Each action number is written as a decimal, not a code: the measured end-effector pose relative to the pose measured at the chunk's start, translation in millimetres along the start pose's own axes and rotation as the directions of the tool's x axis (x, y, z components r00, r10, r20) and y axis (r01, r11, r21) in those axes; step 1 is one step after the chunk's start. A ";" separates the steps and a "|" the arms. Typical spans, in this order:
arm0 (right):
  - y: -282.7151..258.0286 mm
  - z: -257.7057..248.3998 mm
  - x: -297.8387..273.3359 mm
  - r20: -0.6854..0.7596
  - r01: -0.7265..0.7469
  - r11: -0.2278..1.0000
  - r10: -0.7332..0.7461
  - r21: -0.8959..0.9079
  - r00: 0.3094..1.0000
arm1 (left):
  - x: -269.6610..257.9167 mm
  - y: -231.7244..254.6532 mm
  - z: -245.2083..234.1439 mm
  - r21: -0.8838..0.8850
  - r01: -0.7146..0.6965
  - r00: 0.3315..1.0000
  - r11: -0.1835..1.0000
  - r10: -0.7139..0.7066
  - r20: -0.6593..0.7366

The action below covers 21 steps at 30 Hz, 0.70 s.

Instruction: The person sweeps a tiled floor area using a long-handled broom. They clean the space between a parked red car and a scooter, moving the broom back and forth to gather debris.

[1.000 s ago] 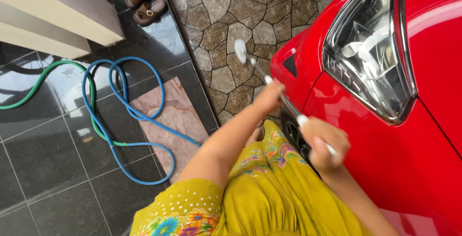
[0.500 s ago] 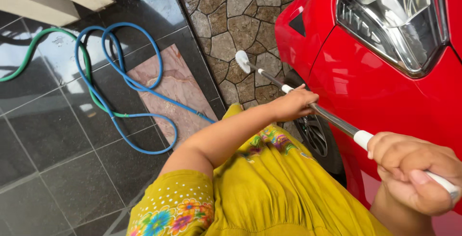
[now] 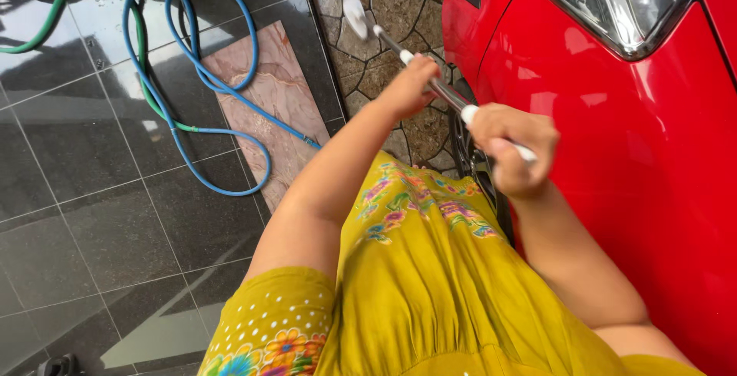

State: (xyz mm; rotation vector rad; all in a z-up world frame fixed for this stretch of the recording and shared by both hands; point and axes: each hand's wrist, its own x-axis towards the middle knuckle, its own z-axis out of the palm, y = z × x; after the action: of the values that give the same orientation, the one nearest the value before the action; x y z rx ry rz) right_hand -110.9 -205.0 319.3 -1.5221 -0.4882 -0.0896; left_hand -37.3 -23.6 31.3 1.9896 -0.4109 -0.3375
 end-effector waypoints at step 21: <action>13.5 1.4 -42.3 0.182 0.094 0.995 -0.096 0.020 0.979 | -43.9 -38.7 35.3 0.174 0.204 0.962 0.963 -0.163 -0.221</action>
State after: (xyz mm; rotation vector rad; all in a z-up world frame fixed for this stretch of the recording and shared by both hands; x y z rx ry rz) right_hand -144.6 -213.0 291.5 -1.5026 -0.7067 -0.0209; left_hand -86.0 -17.3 -16.3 2.2370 -0.1305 -0.2105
